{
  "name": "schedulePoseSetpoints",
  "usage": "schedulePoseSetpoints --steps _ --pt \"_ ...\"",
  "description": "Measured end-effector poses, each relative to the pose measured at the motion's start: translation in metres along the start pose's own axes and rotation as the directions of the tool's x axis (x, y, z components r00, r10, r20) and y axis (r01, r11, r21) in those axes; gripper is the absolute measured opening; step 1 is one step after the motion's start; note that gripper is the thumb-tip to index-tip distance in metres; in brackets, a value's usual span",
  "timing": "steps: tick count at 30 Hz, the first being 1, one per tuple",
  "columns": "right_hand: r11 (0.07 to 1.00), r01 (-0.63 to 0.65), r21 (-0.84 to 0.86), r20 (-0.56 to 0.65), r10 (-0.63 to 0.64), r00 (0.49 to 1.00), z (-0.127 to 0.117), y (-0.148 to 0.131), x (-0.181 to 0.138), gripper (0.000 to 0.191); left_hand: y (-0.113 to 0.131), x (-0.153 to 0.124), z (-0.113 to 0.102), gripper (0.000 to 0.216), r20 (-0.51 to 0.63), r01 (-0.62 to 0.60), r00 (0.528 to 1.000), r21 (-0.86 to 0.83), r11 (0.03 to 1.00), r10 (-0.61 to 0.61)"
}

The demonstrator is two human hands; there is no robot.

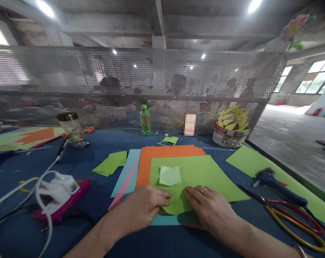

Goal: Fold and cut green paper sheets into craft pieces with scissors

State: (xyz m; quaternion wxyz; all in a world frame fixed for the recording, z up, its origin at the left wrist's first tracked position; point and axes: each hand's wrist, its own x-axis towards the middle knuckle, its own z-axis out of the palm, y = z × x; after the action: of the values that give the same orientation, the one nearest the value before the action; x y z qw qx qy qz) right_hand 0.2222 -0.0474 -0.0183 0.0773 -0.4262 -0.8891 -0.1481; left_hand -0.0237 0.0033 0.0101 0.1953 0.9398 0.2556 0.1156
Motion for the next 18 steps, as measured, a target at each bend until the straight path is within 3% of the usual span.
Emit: schedulePoseSetpoints --steps 3,7,12,15,18 --pt "0.996 0.024 0.091 -0.014 -0.023 1.000 -0.005 0.002 -0.002 0.039 -0.008 -0.008 0.000 0.051 -0.003 0.033 0.999 0.048 0.998 -0.033" --pt "0.992 0.032 0.125 -0.098 -0.019 0.995 -0.007 0.005 -0.004 0.022 -0.011 -0.016 -0.001 0.052 -0.044 0.092 0.995 0.032 0.995 -0.091" --pt "0.993 0.037 0.115 -0.120 -0.023 0.992 -0.004 0.005 -0.008 0.025 -0.012 -0.018 -0.010 0.019 -0.079 0.114 0.988 -0.182 0.977 -0.130" --pt "0.994 0.033 0.105 -0.104 -0.022 0.994 -0.002 0.004 -0.010 0.032 -0.013 -0.016 -0.015 0.018 -0.237 0.127 0.955 -0.217 0.968 -0.179" --pt "0.995 0.045 0.087 -0.082 -0.038 0.996 -0.002 0.003 -0.010 0.036 -0.017 -0.007 -0.015 0.029 -0.359 0.170 0.918 -0.029 0.985 -0.169"
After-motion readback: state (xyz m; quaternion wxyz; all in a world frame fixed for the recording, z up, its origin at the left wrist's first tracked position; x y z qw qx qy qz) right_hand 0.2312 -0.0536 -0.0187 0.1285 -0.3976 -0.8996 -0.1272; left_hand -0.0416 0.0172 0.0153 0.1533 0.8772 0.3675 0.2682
